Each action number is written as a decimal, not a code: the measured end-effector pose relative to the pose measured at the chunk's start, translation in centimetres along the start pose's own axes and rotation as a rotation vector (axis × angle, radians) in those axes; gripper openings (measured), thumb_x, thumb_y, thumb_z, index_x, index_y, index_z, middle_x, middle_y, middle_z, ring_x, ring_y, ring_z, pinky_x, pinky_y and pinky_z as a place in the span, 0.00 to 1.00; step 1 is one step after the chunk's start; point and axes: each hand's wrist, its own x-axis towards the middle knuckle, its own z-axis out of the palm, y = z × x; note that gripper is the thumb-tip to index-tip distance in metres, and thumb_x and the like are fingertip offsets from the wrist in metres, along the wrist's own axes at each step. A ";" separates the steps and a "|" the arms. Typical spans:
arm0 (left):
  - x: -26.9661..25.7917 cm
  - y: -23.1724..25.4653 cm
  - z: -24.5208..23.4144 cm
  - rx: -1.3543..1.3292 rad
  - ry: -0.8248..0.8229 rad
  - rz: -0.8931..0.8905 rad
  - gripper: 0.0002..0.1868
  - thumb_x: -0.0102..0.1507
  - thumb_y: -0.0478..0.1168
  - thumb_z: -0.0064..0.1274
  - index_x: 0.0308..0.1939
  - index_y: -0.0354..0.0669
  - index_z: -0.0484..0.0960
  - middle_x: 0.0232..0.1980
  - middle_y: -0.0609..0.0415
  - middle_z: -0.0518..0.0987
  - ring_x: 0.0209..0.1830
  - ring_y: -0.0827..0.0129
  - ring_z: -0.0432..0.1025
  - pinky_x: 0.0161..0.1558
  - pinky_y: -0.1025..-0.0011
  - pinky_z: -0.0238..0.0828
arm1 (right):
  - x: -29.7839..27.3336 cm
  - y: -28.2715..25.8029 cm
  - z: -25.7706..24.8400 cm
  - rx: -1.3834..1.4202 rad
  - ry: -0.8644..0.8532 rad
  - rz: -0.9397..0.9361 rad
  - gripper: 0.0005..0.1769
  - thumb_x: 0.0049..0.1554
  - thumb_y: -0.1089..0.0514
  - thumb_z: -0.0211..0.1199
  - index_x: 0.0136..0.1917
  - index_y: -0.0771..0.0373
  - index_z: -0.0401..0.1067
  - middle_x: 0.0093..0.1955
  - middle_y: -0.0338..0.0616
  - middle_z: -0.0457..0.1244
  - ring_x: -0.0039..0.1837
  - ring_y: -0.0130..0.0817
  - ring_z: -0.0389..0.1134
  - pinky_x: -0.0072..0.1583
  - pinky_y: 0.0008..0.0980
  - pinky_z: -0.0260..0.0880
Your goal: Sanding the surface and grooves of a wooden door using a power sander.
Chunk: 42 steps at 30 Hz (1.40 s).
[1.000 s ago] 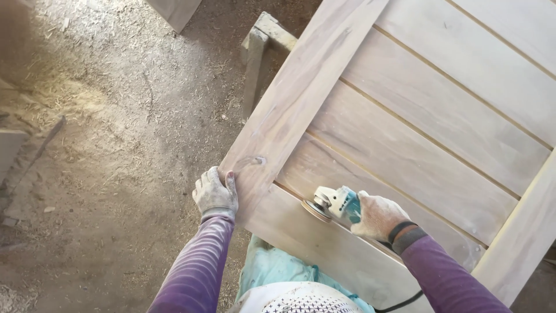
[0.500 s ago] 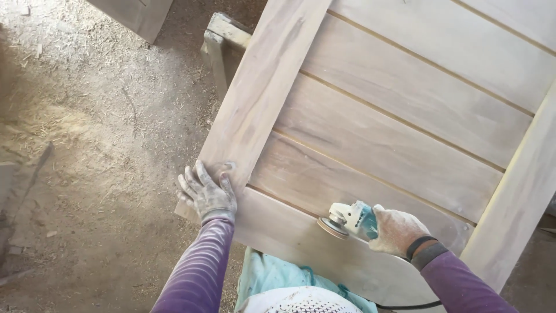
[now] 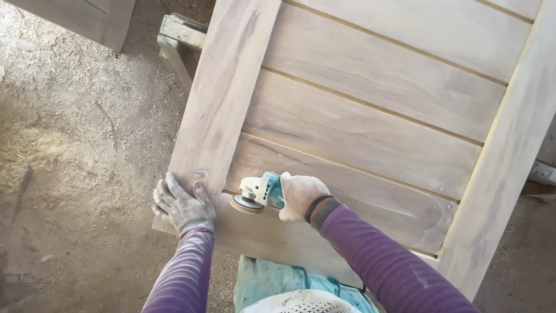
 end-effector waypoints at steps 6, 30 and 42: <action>-0.2 0.2 -0.3 -0.007 0.017 0.006 0.39 0.72 0.60 0.38 0.79 0.41 0.51 0.77 0.36 0.54 0.81 0.41 0.43 0.75 0.32 0.32 | -2.7 3.6 -0.7 -0.029 -0.056 0.041 0.30 0.41 0.48 0.73 0.52 0.64 0.69 0.43 0.57 0.70 0.49 0.55 0.73 0.52 0.49 0.74; -15.3 8.4 6.6 0.050 -0.152 0.584 0.14 0.67 0.52 0.49 0.49 0.51 0.78 0.74 0.48 0.58 0.82 0.51 0.45 0.80 0.43 0.31 | -19.2 26.4 3.6 -0.179 -0.221 0.268 0.35 0.43 0.46 0.73 0.60 0.61 0.66 0.46 0.51 0.70 0.52 0.49 0.74 0.56 0.45 0.76; -17.6 10.1 7.3 0.067 -0.103 0.592 0.15 0.69 0.52 0.45 0.50 0.49 0.78 0.76 0.44 0.57 0.82 0.51 0.45 0.79 0.42 0.33 | -25.0 33.8 4.6 -0.236 -0.255 0.326 0.37 0.43 0.45 0.76 0.60 0.60 0.66 0.46 0.51 0.70 0.53 0.49 0.74 0.56 0.45 0.75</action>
